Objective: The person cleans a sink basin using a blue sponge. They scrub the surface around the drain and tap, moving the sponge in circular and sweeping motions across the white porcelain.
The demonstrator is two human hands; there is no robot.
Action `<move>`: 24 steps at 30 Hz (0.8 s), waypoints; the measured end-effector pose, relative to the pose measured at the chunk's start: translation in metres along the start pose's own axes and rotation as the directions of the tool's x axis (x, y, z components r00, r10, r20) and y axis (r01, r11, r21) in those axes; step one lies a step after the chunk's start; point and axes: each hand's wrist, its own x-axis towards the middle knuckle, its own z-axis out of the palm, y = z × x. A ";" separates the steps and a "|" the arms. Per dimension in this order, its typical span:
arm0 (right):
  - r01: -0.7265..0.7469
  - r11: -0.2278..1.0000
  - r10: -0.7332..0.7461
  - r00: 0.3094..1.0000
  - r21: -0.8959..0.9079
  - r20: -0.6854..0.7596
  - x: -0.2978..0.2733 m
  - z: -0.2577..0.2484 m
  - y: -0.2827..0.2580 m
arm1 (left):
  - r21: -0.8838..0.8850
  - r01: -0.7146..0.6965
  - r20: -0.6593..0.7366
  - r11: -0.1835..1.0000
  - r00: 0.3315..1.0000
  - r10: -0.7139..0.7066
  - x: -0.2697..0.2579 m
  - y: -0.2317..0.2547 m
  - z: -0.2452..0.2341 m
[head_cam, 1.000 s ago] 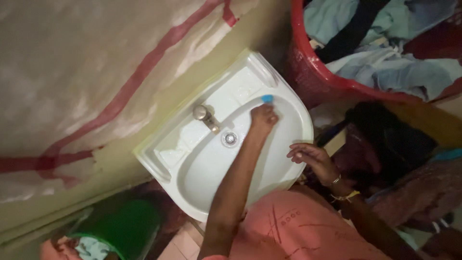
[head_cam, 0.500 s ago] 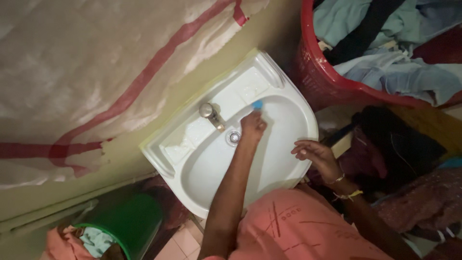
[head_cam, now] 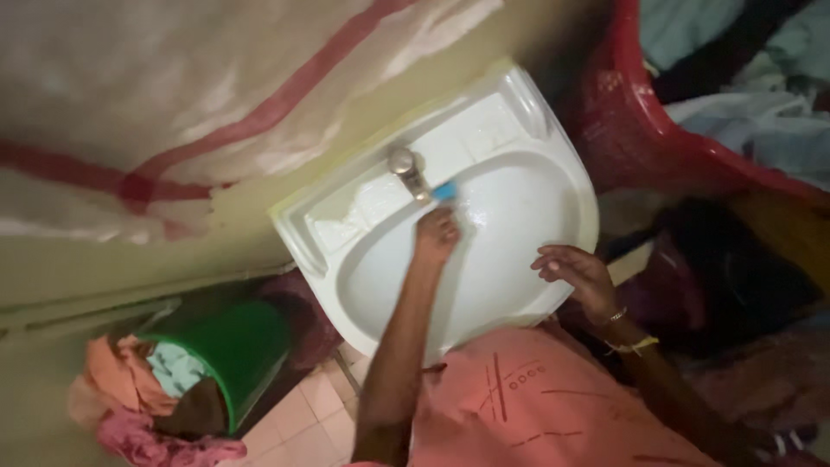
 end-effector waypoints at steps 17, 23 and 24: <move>-0.009 0.999 0.013 0.994 0.031 -0.111 -0.007 0.002 0.002 | -0.257 0.049 0.075 0.965 0.997 -0.030 -0.008 0.020 -0.028; 0.028 1.000 -0.029 0.996 -0.014 -0.086 -0.007 0.008 -0.011 | -0.345 0.179 0.176 0.921 0.977 -0.124 -0.013 0.039 -0.043; 0.056 0.998 -0.060 0.991 -0.036 -0.118 -0.001 0.012 -0.014 | -0.388 0.296 0.258 0.873 0.944 -0.205 -0.008 0.049 -0.042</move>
